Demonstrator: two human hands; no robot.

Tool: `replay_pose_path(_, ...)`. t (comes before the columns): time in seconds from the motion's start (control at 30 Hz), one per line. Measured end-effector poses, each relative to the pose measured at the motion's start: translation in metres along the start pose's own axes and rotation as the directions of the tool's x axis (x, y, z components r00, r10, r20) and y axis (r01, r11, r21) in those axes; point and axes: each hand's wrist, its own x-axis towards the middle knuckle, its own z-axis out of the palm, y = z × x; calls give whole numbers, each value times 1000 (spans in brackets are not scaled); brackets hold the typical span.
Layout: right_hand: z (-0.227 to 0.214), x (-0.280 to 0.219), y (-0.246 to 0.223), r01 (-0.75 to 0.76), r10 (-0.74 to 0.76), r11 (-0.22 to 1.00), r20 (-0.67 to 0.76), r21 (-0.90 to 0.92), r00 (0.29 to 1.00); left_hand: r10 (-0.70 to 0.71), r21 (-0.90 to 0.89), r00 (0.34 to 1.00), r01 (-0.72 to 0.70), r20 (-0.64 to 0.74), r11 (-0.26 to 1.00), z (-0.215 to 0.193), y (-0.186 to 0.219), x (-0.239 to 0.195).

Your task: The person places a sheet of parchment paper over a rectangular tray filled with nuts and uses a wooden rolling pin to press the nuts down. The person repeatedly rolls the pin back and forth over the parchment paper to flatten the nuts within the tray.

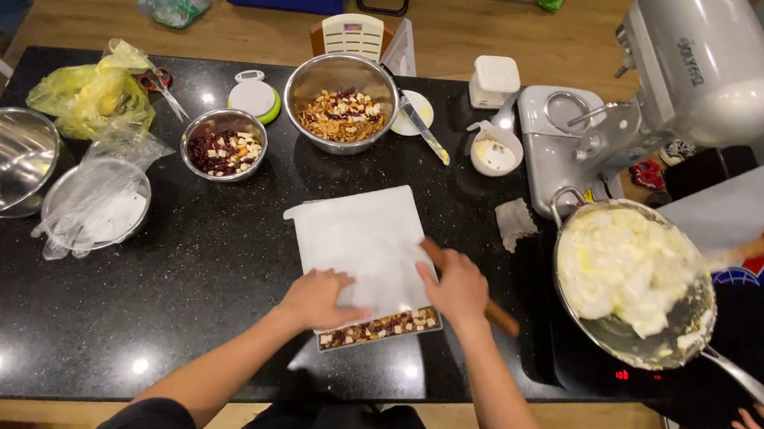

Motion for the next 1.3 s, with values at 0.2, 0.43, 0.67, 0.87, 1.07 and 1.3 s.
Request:
replay_pose_path(0.2,95,84,-95,689,-695,700,45,-190,718,-125,-127,576,36,-808,991,33,-79,60)
replay_pose_path(0.43,164,145,-92,738,-742,660,36,-142,670,-78,-1,818,94,-569,996,41,-92,123)
replay_pose_path(0.67,113,173,-80,407,-427,899,-117,-165,897,-126,112,813,228,-568,967,21,-87,165)
replay_pose_path(0.87,127,224,-65,337,-368,909,-92,-248,925,-244,55,819,317,-519,947,7,-99,211)
replay_pose_path(1.07,114,240,-81,464,-485,860,-57,-212,872,-312,-28,747,367,-587,930,-16,-100,226)
replay_pose_path(1.3,100,132,-35,532,-551,822,-47,-202,833,-68,100,681,204,-729,974,53,-50,148)
